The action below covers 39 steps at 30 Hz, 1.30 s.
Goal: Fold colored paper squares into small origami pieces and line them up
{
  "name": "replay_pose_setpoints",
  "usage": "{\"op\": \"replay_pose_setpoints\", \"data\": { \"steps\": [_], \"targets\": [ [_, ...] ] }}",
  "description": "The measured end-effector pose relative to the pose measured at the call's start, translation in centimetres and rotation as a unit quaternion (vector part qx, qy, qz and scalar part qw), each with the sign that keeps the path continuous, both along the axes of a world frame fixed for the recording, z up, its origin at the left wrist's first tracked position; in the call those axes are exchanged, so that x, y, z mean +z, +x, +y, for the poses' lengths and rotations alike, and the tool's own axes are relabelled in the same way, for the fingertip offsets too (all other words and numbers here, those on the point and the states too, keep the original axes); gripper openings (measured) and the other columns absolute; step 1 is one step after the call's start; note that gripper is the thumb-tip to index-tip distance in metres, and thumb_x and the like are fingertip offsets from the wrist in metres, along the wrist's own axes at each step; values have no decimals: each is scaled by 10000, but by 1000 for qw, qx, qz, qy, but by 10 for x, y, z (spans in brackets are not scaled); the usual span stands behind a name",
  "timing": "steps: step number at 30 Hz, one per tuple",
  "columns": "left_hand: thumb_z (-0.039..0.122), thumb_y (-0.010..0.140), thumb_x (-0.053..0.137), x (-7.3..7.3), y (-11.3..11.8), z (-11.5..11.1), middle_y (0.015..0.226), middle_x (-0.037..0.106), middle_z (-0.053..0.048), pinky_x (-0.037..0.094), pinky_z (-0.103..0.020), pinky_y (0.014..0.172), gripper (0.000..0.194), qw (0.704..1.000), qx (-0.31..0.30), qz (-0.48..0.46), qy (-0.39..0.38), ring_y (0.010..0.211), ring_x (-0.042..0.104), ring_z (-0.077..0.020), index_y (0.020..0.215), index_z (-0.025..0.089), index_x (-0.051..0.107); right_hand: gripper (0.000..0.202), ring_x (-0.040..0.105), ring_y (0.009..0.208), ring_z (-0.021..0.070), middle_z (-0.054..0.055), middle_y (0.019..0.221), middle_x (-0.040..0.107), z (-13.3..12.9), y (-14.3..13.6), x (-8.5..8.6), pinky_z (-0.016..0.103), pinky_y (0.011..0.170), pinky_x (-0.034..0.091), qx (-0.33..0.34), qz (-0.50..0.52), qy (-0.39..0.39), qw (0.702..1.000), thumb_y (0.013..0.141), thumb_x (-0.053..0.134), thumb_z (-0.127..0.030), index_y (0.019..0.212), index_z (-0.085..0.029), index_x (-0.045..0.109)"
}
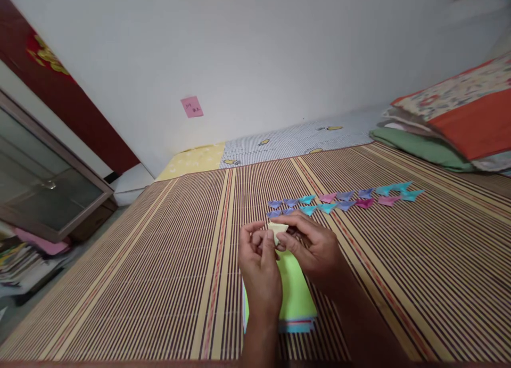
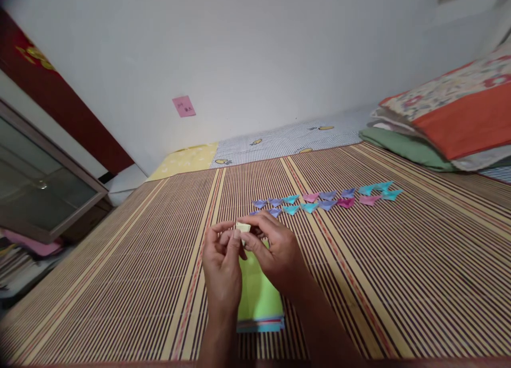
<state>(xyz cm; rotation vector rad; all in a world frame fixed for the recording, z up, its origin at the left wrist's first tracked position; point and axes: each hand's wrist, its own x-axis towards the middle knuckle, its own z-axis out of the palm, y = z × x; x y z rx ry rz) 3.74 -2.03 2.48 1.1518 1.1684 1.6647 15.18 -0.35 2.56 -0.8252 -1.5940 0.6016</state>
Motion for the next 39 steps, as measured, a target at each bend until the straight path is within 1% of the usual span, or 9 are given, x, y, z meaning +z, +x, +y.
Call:
{"op": "replay_pose_setpoints", "data": {
  "steps": [3,6,12,16,24,28,32,37,39],
  "targets": [
    [299,959,645,-2,-3,1,679,565,63,427,-190,543,168,1000,21,-3,12,575,537,-99,913,226,501,243,656,820,168,33,975,669,0,1,-1,303,748,548,28,6,-6,1000,954,628,-201,1179,-235,711],
    [322,990,602,-2,-7,1,699,550,47,442,-203,572,181,997,11,71,25,613,538,-104,862,211,541,269,663,845,168,34,993,672,1,2,-1,306,756,558,48,4,-12,999,945,626,-180,1195,-237,708],
    [335,1023,541,3,-16,-2,832,644,-4,499,-247,636,151,986,-41,161,26,708,610,-137,973,211,612,223,668,897,167,32,986,693,2,5,2,298,794,541,26,-17,8,999,932,629,-156,1132,-212,710],
    [318,1017,553,5,-17,-5,829,647,0,512,-246,641,127,987,-57,148,21,715,628,-136,966,212,601,246,658,898,165,25,990,688,1,5,3,292,793,530,21,-31,10,999,890,679,-149,1128,-204,704],
    [247,936,661,16,-25,-9,961,713,-43,562,-277,761,121,983,-162,90,-19,833,700,-153,1037,202,610,209,675,930,179,40,1011,693,3,11,2,305,806,538,33,-22,15,999,937,654,-203,1138,-209,715],
    [209,898,688,18,-25,-8,942,711,-40,558,-264,753,139,985,-154,81,-22,858,709,-160,1009,200,606,230,675,953,180,41,1021,694,3,12,2,307,823,541,39,-27,23,999,953,625,-192,1165,-216,712],
    [215,938,634,17,-23,-9,935,704,-30,565,-281,773,105,985,-153,76,-13,811,697,-146,1036,207,597,264,667,975,184,40,1043,687,1,11,3,316,836,539,30,-41,32,998,968,586,-169,1197,-238,699],
    [143,952,559,13,-16,-11,811,640,15,523,-245,678,174,978,-47,202,23,668,604,-121,1099,222,607,354,652,943,187,51,1023,668,0,4,1,326,822,534,-18,-76,89,993,935,543,-62,1228,-215,670],
    [127,939,563,12,-12,-11,824,646,14,520,-239,676,181,978,-24,203,30,662,595,-116,1087,219,611,390,648,966,192,55,1025,670,1,1,0,334,839,530,-34,-83,113,989,913,529,-18,1227,-207,664]
  ]
}}
